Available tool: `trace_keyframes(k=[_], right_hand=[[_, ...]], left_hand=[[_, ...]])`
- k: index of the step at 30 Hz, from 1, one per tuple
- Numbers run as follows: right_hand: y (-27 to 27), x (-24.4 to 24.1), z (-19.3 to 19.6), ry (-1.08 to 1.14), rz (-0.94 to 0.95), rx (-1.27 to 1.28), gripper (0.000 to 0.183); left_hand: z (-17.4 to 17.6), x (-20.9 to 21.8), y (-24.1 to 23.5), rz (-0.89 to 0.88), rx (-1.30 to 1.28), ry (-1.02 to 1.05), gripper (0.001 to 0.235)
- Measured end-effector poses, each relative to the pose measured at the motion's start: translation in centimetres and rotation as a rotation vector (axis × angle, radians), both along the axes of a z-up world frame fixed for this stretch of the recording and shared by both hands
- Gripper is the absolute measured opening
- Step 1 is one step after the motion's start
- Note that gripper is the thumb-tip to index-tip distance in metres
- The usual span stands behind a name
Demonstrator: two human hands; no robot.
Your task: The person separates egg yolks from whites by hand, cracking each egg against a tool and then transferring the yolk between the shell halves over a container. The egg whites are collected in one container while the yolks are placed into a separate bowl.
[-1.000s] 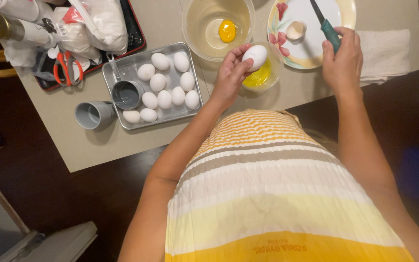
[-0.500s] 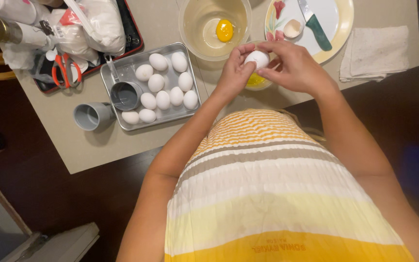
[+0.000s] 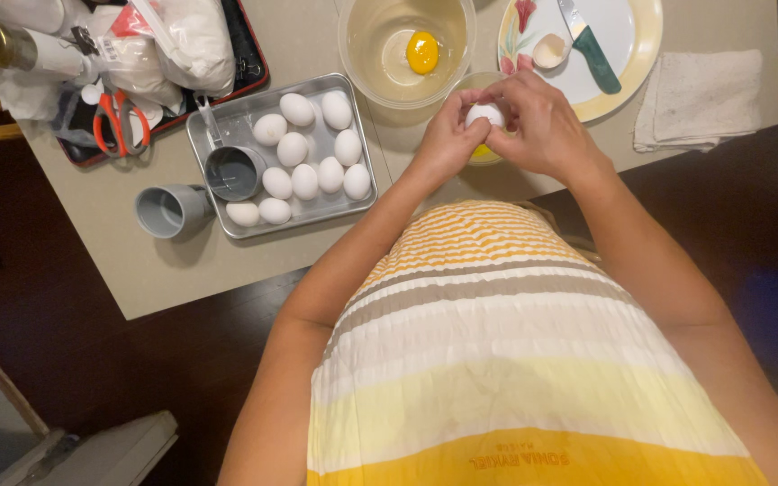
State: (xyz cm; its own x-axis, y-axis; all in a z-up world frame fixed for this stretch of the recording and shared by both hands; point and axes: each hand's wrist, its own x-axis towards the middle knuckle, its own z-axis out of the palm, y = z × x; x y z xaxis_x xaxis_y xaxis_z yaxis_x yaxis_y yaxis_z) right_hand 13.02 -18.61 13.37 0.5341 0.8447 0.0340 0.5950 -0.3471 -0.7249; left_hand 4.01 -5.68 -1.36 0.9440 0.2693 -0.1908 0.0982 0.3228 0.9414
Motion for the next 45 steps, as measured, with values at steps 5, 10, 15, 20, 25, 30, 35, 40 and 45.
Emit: trace_keyframes(k=[5,10,15,20,25,30,35,40,45], right_hand=[[0.0,0.0,-0.4,-0.081,0.082,0.073,0.039],[0.4,-0.4,-0.5,-0.110,0.016,0.010,0.034],[0.8,-0.3,-0.2,-0.106,-0.011,-0.057,0.034],[1.0,0.1,0.8,-0.130,0.007,-0.111,0.036],[1.2,0.5,1.2,-0.105,0.027,-0.179,0.037],[1.1,1.4,0.7,-0.074,0.035,-0.176,0.038],[1.0,1.9,0.2,0.015,-0.001,-0.292,0.039],[0.4,2.8,-0.6,-0.037,0.084,-0.121,0.037],[0.2,2.9,0.3,0.115,-0.037,-0.217,0.041]], left_hand=[[-1.0,0.0,-0.3,0.035,0.130,0.057,0.045],[-2.3,0.4,-0.4,0.037,0.077,-0.019,0.045],[-2.6,0.2,0.0,-0.037,-0.116,-0.090,0.042],[-0.6,-0.3,0.6,-0.133,-0.393,0.046,0.042],[0.4,-0.4,1.0,-0.182,-0.508,0.010,0.043],[0.0,-0.3,1.1,-0.206,-0.506,0.026,0.046],[-0.6,-0.2,1.2,-0.218,-0.520,-0.014,0.044],[-0.6,-0.1,1.6,-0.246,-0.560,-0.054,0.048],[-0.7,-0.4,1.7,-0.236,-0.703,-0.074,0.053]])
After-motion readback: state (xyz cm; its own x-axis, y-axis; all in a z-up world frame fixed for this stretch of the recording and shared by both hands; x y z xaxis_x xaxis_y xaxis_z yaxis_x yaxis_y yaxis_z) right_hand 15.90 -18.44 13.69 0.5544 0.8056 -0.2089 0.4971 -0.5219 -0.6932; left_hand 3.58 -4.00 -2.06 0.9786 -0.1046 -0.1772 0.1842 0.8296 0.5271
